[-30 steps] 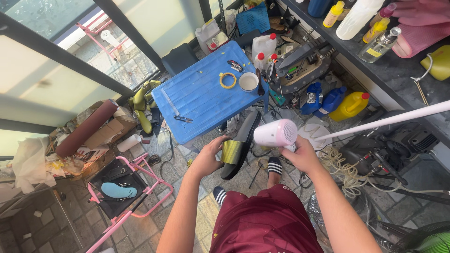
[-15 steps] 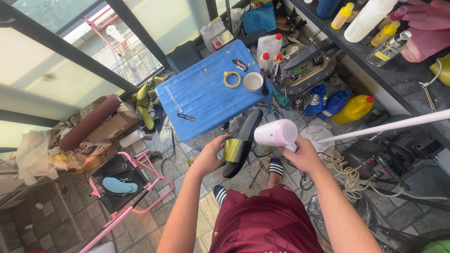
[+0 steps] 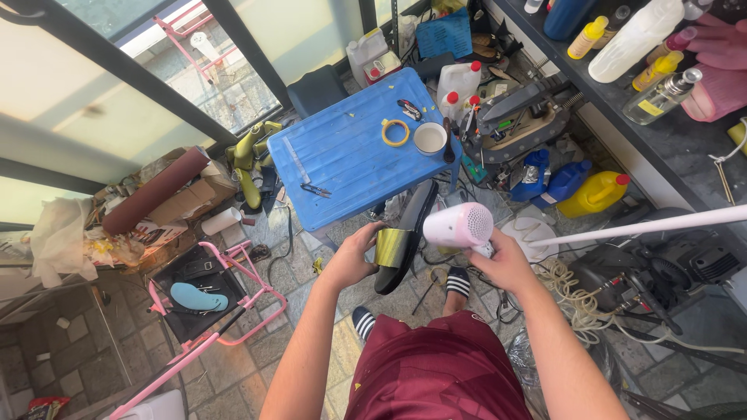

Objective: The person spray paints a black slipper with a yellow stripe using a spray gun, then uses a hair dryer to dry the painted area. The slipper is held and rotated to cover different surfaces.

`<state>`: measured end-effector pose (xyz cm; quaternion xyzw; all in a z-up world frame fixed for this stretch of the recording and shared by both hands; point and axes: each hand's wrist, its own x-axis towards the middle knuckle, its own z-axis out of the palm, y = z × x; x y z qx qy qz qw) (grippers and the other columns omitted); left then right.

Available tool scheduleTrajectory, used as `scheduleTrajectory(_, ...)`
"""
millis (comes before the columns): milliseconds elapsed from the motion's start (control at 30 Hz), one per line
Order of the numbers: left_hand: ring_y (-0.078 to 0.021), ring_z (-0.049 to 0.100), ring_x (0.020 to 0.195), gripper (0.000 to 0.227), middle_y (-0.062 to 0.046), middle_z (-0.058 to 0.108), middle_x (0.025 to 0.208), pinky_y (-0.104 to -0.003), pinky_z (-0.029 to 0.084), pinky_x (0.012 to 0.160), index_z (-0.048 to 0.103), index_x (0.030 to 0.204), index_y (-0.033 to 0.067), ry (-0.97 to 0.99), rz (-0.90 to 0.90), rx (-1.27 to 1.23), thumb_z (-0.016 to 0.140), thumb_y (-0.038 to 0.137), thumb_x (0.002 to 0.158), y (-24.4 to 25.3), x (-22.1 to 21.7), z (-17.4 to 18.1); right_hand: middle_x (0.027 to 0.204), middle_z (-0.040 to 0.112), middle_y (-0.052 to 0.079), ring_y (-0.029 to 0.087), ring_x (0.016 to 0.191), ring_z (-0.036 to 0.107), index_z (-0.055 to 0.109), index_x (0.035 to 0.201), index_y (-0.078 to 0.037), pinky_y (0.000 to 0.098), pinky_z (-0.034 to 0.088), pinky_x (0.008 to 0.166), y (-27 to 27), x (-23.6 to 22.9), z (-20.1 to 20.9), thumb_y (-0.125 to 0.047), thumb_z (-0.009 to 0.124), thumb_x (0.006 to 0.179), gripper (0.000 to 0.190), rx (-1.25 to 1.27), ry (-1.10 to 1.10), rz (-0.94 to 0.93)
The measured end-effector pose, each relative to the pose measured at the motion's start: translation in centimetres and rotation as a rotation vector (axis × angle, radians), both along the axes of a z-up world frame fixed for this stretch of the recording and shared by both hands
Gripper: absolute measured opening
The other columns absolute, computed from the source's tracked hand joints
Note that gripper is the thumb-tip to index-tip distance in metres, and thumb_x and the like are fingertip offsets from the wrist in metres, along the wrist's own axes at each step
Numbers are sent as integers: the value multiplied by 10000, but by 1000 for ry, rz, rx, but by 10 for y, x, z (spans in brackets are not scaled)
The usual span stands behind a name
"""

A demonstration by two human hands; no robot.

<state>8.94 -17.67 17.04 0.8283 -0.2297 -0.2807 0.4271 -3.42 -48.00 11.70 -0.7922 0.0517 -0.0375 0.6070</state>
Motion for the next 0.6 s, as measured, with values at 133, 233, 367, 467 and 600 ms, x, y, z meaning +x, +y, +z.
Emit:
scheduleTrajectory(133,-274,497,1403,912,-112,534,1473,-360,409,1133,450,1451,91,35,22,35,758,-143,624,0,0,5,1033,768,38,125,940,691,636,1288,-76,299,531,821,3,2,1,-79,743,803,496,-69,104,-96)
scheduleTrajectory(233,-271,491,1405,899,-96,547,1473,-362,426,1178,454,1457,134,90,44,109,764,-127,654,-1,-2,8,1074,766,38,121,995,667,669,1256,-61,295,521,870,2,7,3,-77,761,825,441,-19,29,-49)
scheduleTrajectory(367,-283,487,1425,897,-120,566,1473,-378,389,1168,476,1439,131,89,30,-30,742,-166,635,1,-4,7,1089,774,45,135,968,653,666,1290,-68,304,499,860,2,5,4,-79,759,809,490,-85,57,-74)
scheduleTrajectory(467,-284,484,1429,892,-126,568,1471,-384,391,1187,474,1444,136,118,45,-55,739,-168,648,1,-2,6,1044,786,50,150,843,639,680,1293,-83,317,507,768,5,6,0,-111,780,833,471,-68,205,-126)
scheduleTrajectory(600,-280,458,1437,891,-111,552,1485,-383,392,1182,467,1444,142,172,82,-54,727,-168,650,3,-3,2,997,795,44,113,883,696,706,1223,-71,301,538,779,5,-1,-5,-78,771,788,440,-37,167,-39)
